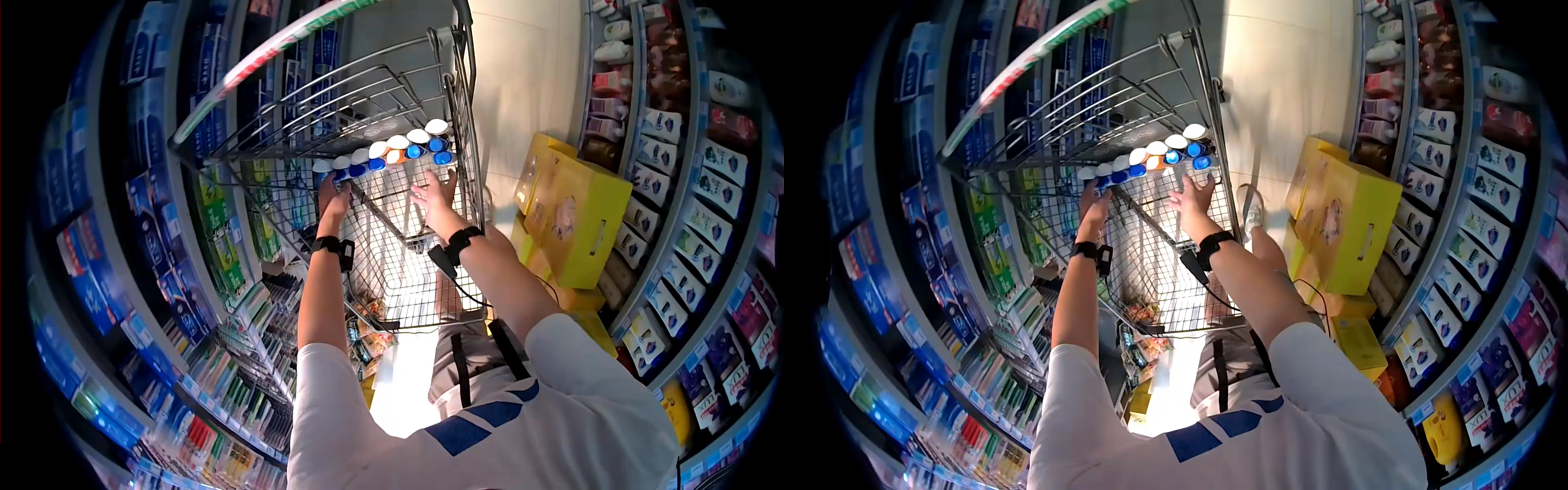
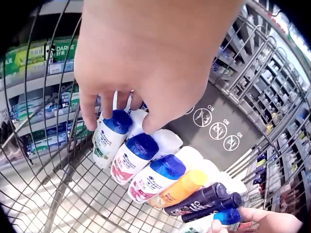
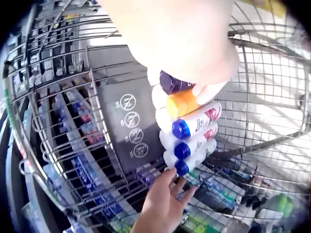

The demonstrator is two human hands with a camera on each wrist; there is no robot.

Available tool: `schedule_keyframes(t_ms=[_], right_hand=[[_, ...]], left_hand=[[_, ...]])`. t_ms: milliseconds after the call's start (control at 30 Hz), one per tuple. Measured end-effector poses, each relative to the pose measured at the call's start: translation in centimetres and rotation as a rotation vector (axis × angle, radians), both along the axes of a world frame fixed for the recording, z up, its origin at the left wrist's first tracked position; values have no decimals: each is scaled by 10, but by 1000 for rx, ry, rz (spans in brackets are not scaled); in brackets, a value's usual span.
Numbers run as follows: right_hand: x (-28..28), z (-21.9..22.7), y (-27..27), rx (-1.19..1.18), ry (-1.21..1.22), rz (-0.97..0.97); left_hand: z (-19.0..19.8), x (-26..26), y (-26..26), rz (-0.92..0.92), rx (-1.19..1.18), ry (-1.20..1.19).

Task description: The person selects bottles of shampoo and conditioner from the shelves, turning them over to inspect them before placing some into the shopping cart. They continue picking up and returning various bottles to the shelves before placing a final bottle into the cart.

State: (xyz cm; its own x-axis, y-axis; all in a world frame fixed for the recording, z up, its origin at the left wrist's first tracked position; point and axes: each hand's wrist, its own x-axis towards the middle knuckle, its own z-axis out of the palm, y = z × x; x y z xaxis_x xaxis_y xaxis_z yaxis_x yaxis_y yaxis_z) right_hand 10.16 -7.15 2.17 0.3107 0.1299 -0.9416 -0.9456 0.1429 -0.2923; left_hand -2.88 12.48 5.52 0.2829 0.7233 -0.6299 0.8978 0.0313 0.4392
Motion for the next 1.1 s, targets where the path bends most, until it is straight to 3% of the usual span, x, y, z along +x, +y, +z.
schedule_keyframes(t_ms=[33,67,267,300,400,433,533,600,633,667,733,767,800,867,933,1033,1100], right_hand=[[9,-4,7,-10,-92,-71],[16,-6,11,-87,-124,-32],[18,-7,15,-353,-394,225],[14,-10,13,-361,-391,225],[1,-22,1,-555,-643,749],[0,-18,2,-539,-632,736],[3,-22,5,-561,-681,754],[12,-12,6,-522,-561,782],[7,-24,3,-561,-641,800],[5,-39,2,-484,-625,750],[11,-28,1,-335,-602,714],[1,-60,-4,-295,-678,651],[7,-36,-8,-317,-687,794],[-13,-39,-19,-335,-974,743],[-17,-40,-36,-462,-890,941],[-22,-26,-58,-621,-994,1082],[-35,-7,-74,-580,-994,1144]], left_hand=[[-36,-14,10,-202,310,-37],[-69,-31,17,-207,299,-26],[-59,-12,1,-27,452,114],[-69,-19,-1,-89,530,120],[-108,-52,-10,-14,402,98],[-96,-43,-25,341,164,-78],[-91,-50,-44,549,64,-143],[-90,-58,-68,722,77,-310],[-90,-69,-79,717,52,-317],[-92,-75,-97,812,114,-442],[-96,-105,-133,945,1,-523],[-80,-111,-151,988,-63,-466],[-64,-120,-171,1086,-167,-461],[-37,-150,-209,1144,-447,-550],[14,-156,-240,1185,-561,-517],[62,-198,-282,1172,-711,-593],[105,-223,-305,1193,-751,-620]])
